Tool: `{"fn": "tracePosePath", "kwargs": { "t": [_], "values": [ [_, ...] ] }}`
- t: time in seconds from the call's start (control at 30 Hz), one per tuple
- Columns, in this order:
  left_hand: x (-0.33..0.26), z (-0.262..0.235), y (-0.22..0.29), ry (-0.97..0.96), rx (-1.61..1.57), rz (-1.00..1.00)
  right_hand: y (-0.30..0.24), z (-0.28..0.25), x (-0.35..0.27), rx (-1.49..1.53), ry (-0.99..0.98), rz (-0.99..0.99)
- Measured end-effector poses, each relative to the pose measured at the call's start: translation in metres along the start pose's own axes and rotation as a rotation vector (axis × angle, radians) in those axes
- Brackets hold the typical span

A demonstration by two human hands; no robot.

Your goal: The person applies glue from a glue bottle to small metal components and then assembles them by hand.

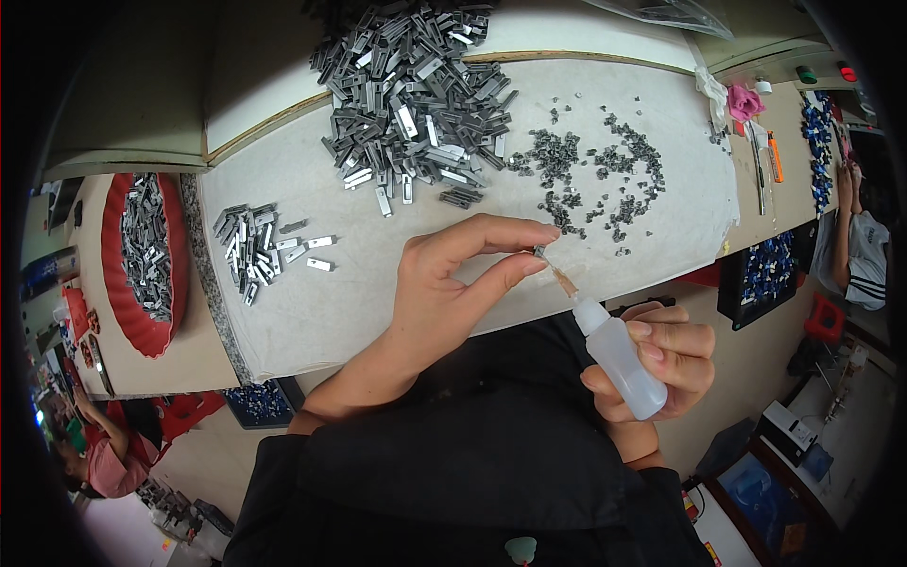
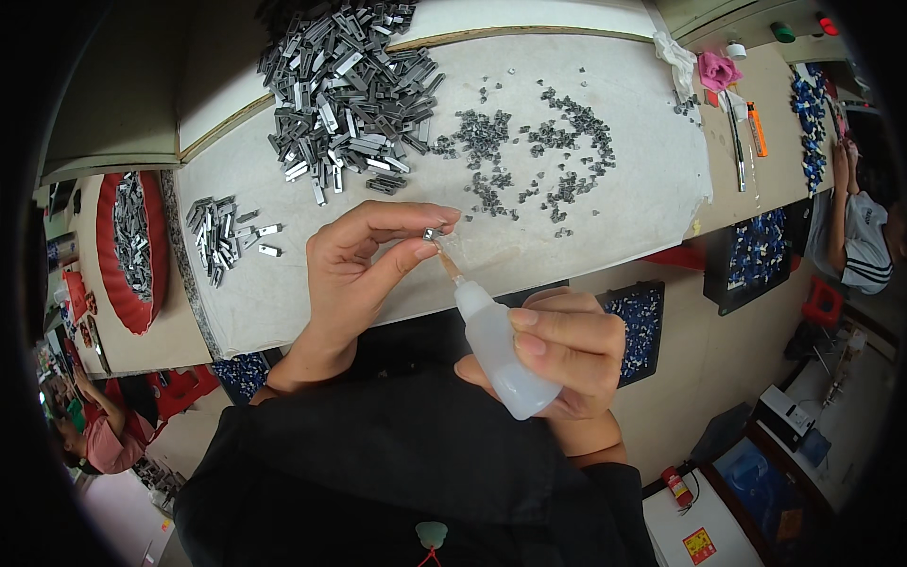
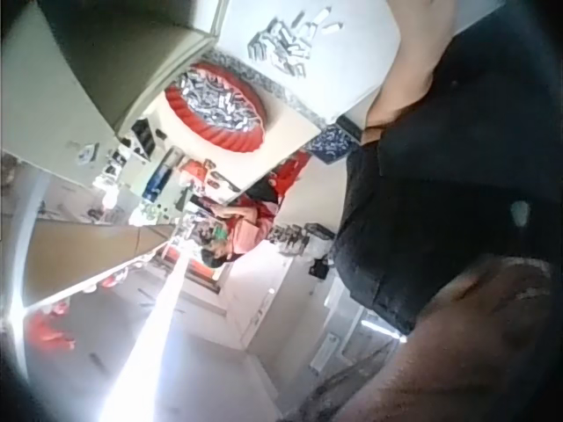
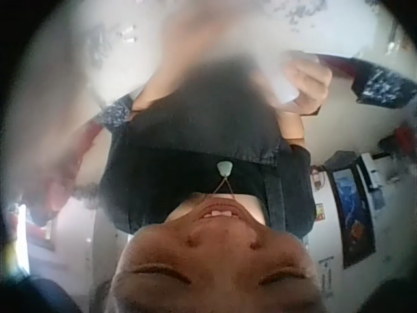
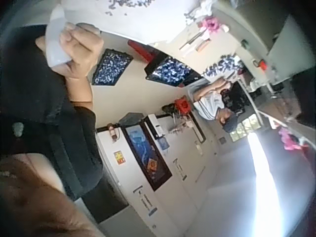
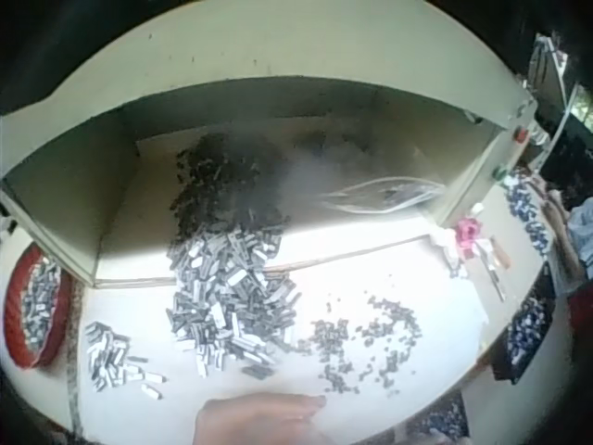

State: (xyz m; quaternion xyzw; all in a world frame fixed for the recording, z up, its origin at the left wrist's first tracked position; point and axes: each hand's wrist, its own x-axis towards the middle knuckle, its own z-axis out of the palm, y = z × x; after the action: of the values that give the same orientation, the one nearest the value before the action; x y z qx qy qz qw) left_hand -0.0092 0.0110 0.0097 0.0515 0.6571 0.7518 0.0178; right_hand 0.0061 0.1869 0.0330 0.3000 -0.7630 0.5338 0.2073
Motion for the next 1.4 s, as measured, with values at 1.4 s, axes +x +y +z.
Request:
{"fn": "tracePosePath", "kwargs": {
  "t": [1.4],
  "values": [
    [-0.014, -0.001, -0.01, 0.038, -0.05, -0.042, 0.057, 0.019, 0.048, -0.478, -0.412, 0.492]
  ]
}}
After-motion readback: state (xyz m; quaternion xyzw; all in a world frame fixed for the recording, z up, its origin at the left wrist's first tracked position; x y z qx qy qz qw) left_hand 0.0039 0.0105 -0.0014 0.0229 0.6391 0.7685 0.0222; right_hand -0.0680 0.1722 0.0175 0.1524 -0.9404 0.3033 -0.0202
